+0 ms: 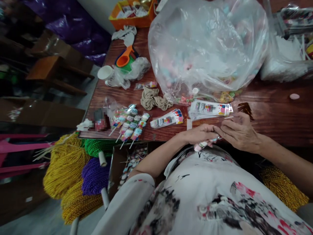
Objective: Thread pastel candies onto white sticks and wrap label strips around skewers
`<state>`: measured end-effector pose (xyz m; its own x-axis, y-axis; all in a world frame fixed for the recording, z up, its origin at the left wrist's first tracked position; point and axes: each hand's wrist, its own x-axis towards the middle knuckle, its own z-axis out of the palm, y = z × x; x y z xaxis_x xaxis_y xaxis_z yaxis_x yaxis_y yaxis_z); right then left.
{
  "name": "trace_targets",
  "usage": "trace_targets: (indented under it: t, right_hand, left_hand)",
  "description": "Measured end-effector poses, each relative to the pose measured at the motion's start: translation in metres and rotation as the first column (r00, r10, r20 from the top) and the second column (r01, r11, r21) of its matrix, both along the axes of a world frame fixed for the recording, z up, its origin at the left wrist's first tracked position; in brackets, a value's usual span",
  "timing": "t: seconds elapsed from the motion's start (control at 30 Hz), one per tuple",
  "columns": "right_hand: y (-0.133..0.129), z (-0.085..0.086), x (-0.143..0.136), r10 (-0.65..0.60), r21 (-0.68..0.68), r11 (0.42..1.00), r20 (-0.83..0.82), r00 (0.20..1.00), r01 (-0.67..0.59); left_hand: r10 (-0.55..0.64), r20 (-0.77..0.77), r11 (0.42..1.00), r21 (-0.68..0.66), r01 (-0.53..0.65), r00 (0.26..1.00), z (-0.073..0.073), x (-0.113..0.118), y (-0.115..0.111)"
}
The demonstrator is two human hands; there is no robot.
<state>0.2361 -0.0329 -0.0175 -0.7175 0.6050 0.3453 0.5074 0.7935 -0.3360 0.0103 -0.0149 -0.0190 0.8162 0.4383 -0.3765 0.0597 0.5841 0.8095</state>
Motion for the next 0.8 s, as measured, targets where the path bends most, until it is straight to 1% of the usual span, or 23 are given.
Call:
trace_targets:
  t: [0.07,0.1,0.13,0.17,0.2,0.23,0.27,0.3,0.33,0.37,0.4,0.43,0.47,0.5,0.53,0.57,0.6,0.63,0.67,0.7,0.73,0.77,0.8]
  right_hand:
    - [-0.003,0.000,-0.002,-0.002,-0.040,0.999,-0.003,1.000,0.001]
    - [-0.005,-0.001,-0.003,-0.002,-0.049,0.999,-0.005,1.000,0.001]
    - [-0.006,-0.002,-0.004,-0.004,-0.050,0.999,-0.007,1.000,0.003]
    - [-0.007,-0.004,-0.004,-0.006,-0.044,0.999,-0.003,1.000,0.006]
    - [-0.008,-0.007,-0.005,-0.015,-0.039,0.999,0.008,1.000,0.015]
    - [-0.008,-0.009,-0.006,-0.024,-0.045,0.999,0.024,0.999,0.025]
    - [-0.008,-0.011,-0.006,-0.029,-0.074,0.997,0.044,0.999,0.033]
    - [-0.007,-0.013,-0.006,-0.029,-0.128,0.991,0.065,0.997,0.037]
    - [-0.007,-0.013,-0.007,-0.019,-0.194,0.980,0.078,0.997,0.034]
    - [-0.007,-0.013,-0.007,-0.014,-0.255,0.966,0.083,0.996,0.035]
    - [-0.008,-0.011,-0.008,-0.030,-0.286,0.957,0.083,0.996,0.053]
    - [-0.011,-0.007,-0.010,-0.071,-0.275,0.957,0.083,0.994,0.091]
    - [-0.014,-0.004,-0.012,-0.128,-0.223,0.964,0.082,0.988,0.143]
    - [-0.018,0.000,-0.014,-0.183,-0.144,0.971,0.073,0.980,0.192]
    - [-0.023,0.002,-0.016,-0.224,-0.058,0.972,0.057,0.973,0.228]
    - [-0.029,0.004,-0.018,-0.240,0.016,0.971,0.039,0.970,0.240]
    - [-0.034,0.004,-0.019,-0.225,0.073,0.972,0.020,0.974,0.223]
    - [-0.038,0.003,-0.020,-0.195,0.117,0.974,0.000,0.981,0.193]
    - [-0.041,0.000,-0.021,-0.159,0.156,0.975,-0.020,0.987,0.161]
    - [-0.044,-0.003,-0.021,-0.124,0.189,0.974,-0.035,0.992,0.129]
    - [-0.046,-0.006,-0.020,-0.089,0.215,0.972,-0.046,0.995,0.097]
    - [-0.046,-0.010,-0.020,-0.061,0.228,0.971,-0.050,0.997,0.071]
    - [-0.047,-0.013,-0.019,-0.050,0.220,0.974,-0.047,0.998,0.059]
  left_hand:
    - [-0.061,-0.065,0.989,0.134,0.069,0.996,0.004,-0.005,-0.001]
    - [-0.088,-0.107,0.968,0.227,0.110,0.990,0.006,-0.008,-0.002]
    - [-0.106,-0.153,0.928,0.339,0.153,0.983,0.008,-0.009,-0.004]
    - [-0.108,-0.202,0.865,0.464,0.192,0.973,0.010,-0.010,-0.006]
    - [-0.091,-0.258,0.775,0.588,0.231,0.962,0.011,-0.010,-0.009]
    - [-0.052,-0.319,0.669,0.692,0.270,0.946,0.012,-0.008,-0.012]
    - [0.001,-0.377,0.561,0.767,0.312,0.926,0.012,-0.007,-0.016]
    - [0.055,-0.426,0.465,0.811,0.354,0.903,0.012,-0.005,-0.019]
    - [0.100,-0.463,0.392,0.832,0.393,0.880,0.010,-0.003,-0.023]
    - [0.131,-0.484,0.347,0.840,0.417,0.865,0.009,-0.001,-0.025]
    - [0.153,-0.482,0.333,0.847,0.415,0.862,0.006,0.000,-0.026]
    - [0.170,-0.456,0.352,0.856,0.378,0.874,0.004,0.000,-0.026]
    - [0.181,-0.413,0.410,0.857,0.313,0.892,0.001,-0.001,-0.025]
    - [0.194,-0.364,0.511,0.830,0.223,0.911,-0.001,-0.002,-0.023]
    - [0.195,-0.322,0.645,0.753,0.126,0.926,-0.003,-0.003,-0.021]
    - [0.176,-0.290,0.787,0.615,0.042,0.941,-0.005,-0.004,-0.019]
    - [0.135,-0.262,0.905,0.426,-0.011,0.956,-0.007,-0.005,-0.017]
    - [0.078,-0.233,0.976,0.218,-0.027,0.969,-0.008,-0.006,-0.015]
    - [0.014,-0.201,0.999,0.031,-0.008,0.979,-0.009,-0.007,-0.014]
    - [-0.050,-0.170,0.994,-0.104,0.033,0.984,-0.010,-0.008,-0.013]
    - [-0.116,-0.145,0.980,-0.180,0.089,0.983,-0.010,-0.009,-0.012]
    - [-0.176,-0.134,0.969,-0.200,0.148,0.975,-0.010,-0.010,-0.012]
    - [-0.226,-0.144,0.965,-0.165,0.202,0.963,-0.009,-0.010,-0.011]
